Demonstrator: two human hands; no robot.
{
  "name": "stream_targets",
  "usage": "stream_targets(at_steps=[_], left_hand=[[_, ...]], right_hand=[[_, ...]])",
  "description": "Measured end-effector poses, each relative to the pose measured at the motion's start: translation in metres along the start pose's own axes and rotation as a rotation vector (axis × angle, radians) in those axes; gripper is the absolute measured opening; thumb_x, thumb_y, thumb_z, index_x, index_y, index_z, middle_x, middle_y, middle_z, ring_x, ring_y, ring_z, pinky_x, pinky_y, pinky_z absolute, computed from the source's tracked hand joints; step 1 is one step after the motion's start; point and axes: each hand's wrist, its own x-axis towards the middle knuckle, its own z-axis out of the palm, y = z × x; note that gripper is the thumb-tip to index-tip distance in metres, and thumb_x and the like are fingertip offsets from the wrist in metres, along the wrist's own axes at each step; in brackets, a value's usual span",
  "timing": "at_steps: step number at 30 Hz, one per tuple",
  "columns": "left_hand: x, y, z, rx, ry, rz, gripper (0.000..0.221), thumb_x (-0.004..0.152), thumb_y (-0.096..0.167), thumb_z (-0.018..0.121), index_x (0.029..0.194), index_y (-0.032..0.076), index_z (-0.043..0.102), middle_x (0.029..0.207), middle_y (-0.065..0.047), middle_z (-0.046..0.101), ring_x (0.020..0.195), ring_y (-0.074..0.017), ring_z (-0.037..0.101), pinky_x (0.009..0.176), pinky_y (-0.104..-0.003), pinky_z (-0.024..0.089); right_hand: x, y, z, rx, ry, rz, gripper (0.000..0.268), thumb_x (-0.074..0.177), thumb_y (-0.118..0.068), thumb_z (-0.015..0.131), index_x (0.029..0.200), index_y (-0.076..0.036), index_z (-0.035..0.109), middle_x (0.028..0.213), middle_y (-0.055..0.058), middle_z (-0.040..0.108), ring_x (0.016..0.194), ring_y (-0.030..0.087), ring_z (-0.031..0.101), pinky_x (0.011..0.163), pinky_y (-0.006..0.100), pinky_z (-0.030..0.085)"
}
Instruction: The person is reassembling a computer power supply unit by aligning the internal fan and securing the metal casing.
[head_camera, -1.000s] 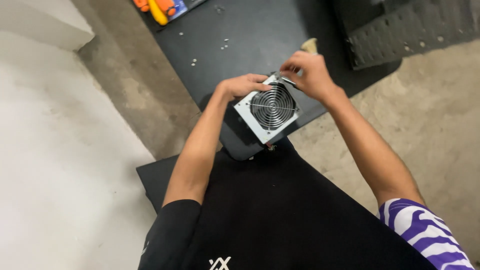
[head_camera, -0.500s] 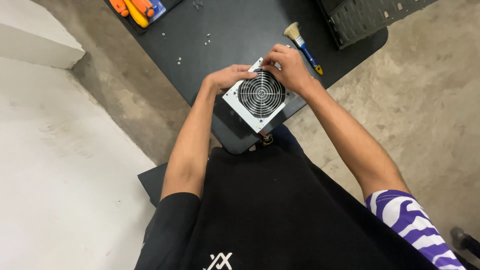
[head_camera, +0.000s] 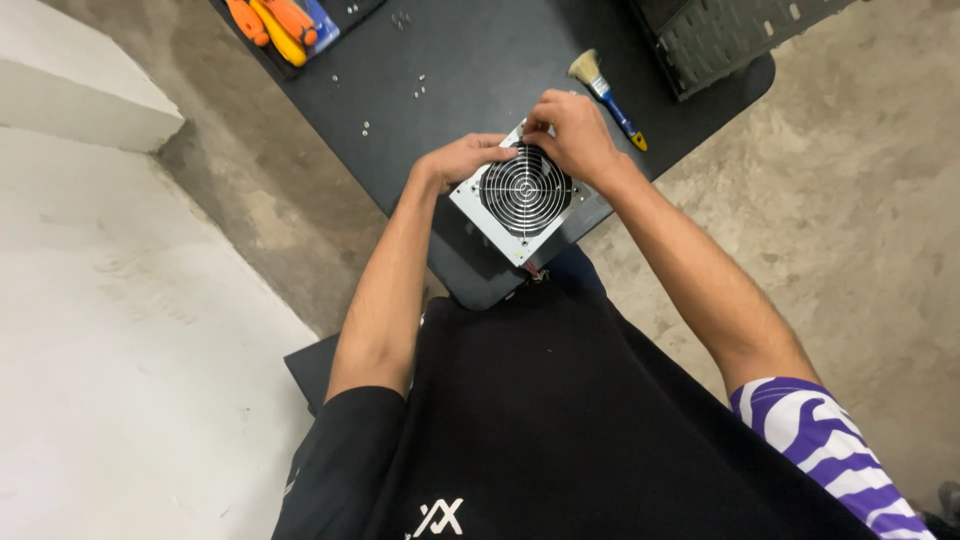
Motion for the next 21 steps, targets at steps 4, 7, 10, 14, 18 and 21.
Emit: stream_targets(at_steps=[4,7,10,14,18,21], left_hand=[[-0.002,-0.002,0.002,0.071,-0.005,0.044,0.039,0.098,0.028,0.064,0.133,0.011,0.067,0.114,-0.008,0.077,0.101,-0.0189,0.075,0.094,-0.031,0.061],[0.007,-0.005,-0.003,0.053,0.011,0.070,0.037,0.098,0.024,0.065,0.132,0.009,0.068,0.116,-0.009,0.077,0.100,-0.0198,0.076,0.092,-0.031,0.063],[0.005,-0.011,0.002,0.024,0.055,0.062,0.038,0.096,0.022,0.068,0.133,0.009,0.069,0.108,-0.007,0.078,0.090,-0.0159,0.075,0.084,-0.027,0.063],[-0.004,0.000,0.005,0.140,0.062,0.060,0.037,0.098,0.029,0.064,0.131,0.013,0.069,0.112,-0.004,0.078,0.098,-0.0143,0.074,0.093,-0.026,0.058],[-0.003,-0.003,0.005,0.125,0.041,0.078,0.034,0.100,0.028,0.062,0.128,0.011,0.070,0.113,-0.004,0.077,0.099,-0.0133,0.073,0.093,-0.026,0.058],[-0.011,0.002,0.010,0.163,0.052,0.062,0.038,0.099,0.031,0.062,0.132,0.013,0.069,0.114,-0.002,0.077,0.102,-0.0127,0.073,0.096,-0.025,0.057]], right_hand=[[0.000,0.003,0.003,0.004,0.003,0.017,0.004,0.085,-0.009,0.084,0.087,-0.008,0.080,0.087,0.006,0.070,0.074,0.022,0.066,0.071,0.039,0.053],[0.006,0.013,0.001,0.020,-0.009,-0.093,0.002,0.087,-0.003,0.080,0.088,-0.005,0.080,0.088,0.008,0.067,0.074,0.027,0.065,0.071,0.041,0.052],[0.003,0.025,0.005,-0.216,-0.074,-0.339,0.005,0.091,-0.007,0.077,0.091,-0.007,0.082,0.092,0.009,0.070,0.071,0.031,0.064,0.064,0.046,0.051],[0.008,0.032,0.004,-0.198,-0.076,-0.379,0.005,0.097,-0.007,0.074,0.095,-0.006,0.079,0.093,0.009,0.067,0.079,0.030,0.065,0.070,0.045,0.050],[0.005,0.030,0.003,-0.229,-0.095,-0.299,0.005,0.093,-0.007,0.074,0.091,-0.008,0.078,0.090,0.008,0.069,0.074,0.029,0.065,0.069,0.045,0.049],[0.007,0.027,0.003,-0.152,-0.080,-0.299,0.007,0.095,-0.007,0.074,0.091,-0.006,0.080,0.096,0.010,0.066,0.077,0.032,0.065,0.068,0.047,0.052]])
